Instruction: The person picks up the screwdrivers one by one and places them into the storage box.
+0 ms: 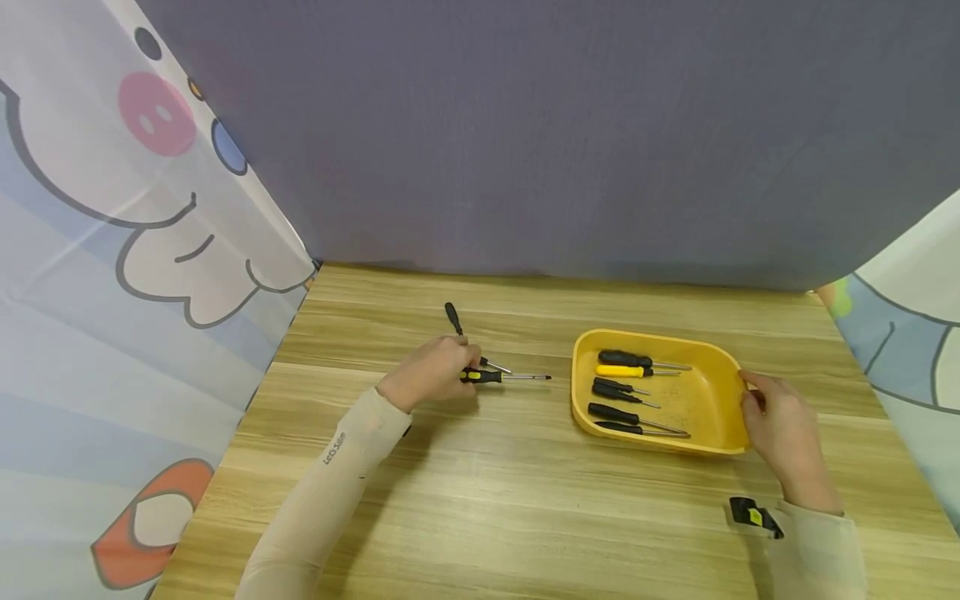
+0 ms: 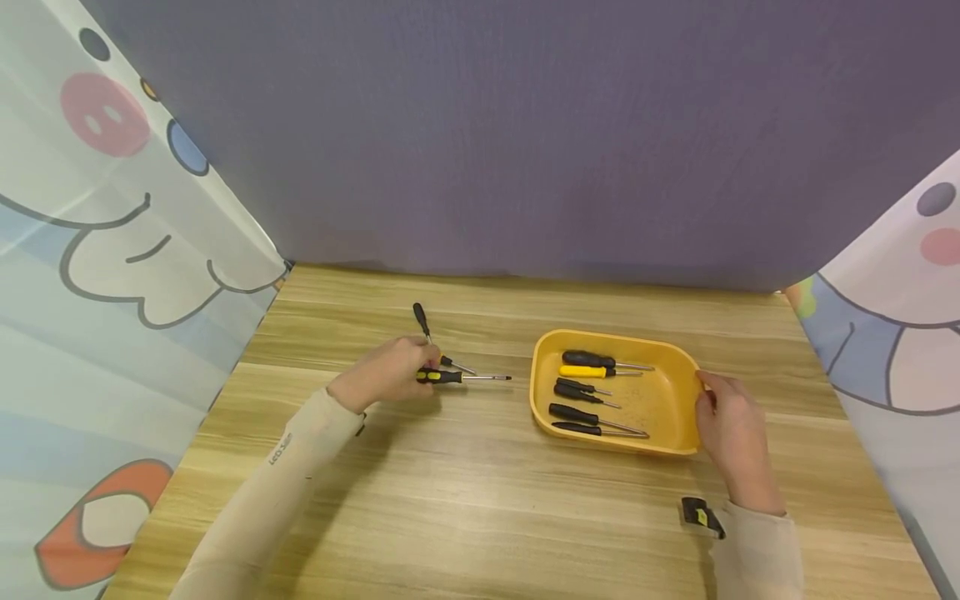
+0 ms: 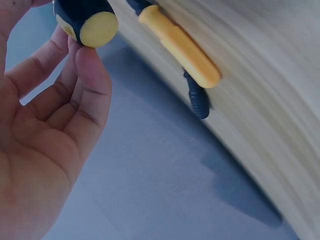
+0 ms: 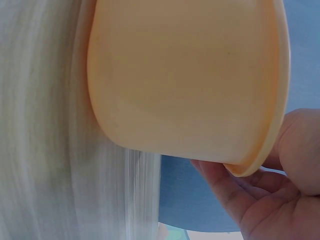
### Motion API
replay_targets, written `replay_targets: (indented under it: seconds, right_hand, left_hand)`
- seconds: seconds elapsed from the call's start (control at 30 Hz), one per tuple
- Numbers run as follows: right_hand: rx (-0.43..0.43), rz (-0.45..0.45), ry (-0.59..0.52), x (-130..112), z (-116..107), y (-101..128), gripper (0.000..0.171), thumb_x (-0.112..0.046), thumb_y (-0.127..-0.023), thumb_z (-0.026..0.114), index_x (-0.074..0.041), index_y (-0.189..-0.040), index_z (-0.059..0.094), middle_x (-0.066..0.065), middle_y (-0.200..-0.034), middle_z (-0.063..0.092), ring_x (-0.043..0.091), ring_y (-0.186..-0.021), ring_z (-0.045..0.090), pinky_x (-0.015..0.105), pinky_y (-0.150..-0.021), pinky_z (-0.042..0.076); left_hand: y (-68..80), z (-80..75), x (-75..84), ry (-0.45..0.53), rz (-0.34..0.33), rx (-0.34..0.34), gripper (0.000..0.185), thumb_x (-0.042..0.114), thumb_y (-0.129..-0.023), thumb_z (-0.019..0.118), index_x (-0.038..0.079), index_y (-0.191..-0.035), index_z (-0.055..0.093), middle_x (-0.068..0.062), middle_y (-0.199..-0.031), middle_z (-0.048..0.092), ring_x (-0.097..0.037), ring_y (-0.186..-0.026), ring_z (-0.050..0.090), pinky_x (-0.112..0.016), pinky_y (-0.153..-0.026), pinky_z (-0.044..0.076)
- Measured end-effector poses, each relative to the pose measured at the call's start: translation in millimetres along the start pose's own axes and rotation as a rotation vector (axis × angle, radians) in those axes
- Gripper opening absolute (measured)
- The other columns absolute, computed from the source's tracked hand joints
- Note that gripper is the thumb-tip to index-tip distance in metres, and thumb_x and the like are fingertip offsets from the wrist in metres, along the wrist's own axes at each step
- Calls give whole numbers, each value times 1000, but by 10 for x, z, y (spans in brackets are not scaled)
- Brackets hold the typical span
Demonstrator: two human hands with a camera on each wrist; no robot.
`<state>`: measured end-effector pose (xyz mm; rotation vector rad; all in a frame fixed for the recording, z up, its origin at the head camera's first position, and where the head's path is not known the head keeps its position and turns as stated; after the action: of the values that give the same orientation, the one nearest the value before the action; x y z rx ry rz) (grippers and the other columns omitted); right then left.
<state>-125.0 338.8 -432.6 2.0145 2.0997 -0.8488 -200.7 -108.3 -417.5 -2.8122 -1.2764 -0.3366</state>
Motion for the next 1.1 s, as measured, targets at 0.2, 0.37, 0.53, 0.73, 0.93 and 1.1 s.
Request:
replay_targets:
  seconds: [0.2,0.37,0.53,0.73,0.93,1.1]
  right_hand:
    - [11,-7,-2,1,-11,-11,27,9,-90,59,16,-116,62,35,-100,59,46,-81,61,48,-61,47]
    - [10,-5,-6,20,-10,-13,27,8,-90,60,16,-116,62,35,-99,60,46,-81,61,36,-59,45]
    - [15,-14,-10,30,-8,-16,27,8,-90,60,16,-116,62,35,-100,60,47,-82,62,34,-60,44]
    - [26,-27,-10,22,-10,-16,28,9,-89,60,16,-116,63,35,-98,60,47,-82,62,46,-62,47]
    - [19,-24,-14,8,-3,-14,28,9,-89,59,16,-116,62,34,-99,60,48,-83,61,51,-65,47]
    - [19,-15,-4,4,-12,-20,27,9,-90,60,15,-116,63,34,-99,60,45,-81,62,40,-60,44]
  left_hand:
    - [-34,-124,78,16,43,43,20,18,-80,79,10,-96,69,0,-88,60,-11,-68,50,-26,-61,46]
    - [-151,-267,203,11,91,74,15,18,-82,76,12,-91,66,2,-82,55,-10,-65,47,-25,-58,43]
    - [-326,-379,398,-4,96,40,11,20,-84,72,15,-91,64,4,-83,54,-9,-66,47,-24,-59,42]
    - [-607,-394,673,-27,146,2,11,22,-86,73,15,-94,67,4,-89,57,-10,-74,52,-25,-68,46]
    - [-888,-317,984,-25,221,-49,21,25,-89,73,11,-104,69,1,-99,62,-10,-84,56,-22,-76,49]
    - [-1105,-174,1258,-11,269,-119,27,27,-91,73,10,-111,68,3,-101,64,-7,-85,57,-18,-76,48]
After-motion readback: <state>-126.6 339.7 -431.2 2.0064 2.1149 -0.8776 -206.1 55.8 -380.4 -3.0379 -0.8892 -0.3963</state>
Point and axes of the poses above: each hand's wrist, its own y-axis away from the middle knuckle, its own z-axis out of the palm, x = y × z, the point moved 4 cm from there along -y, towards the middle knuckle
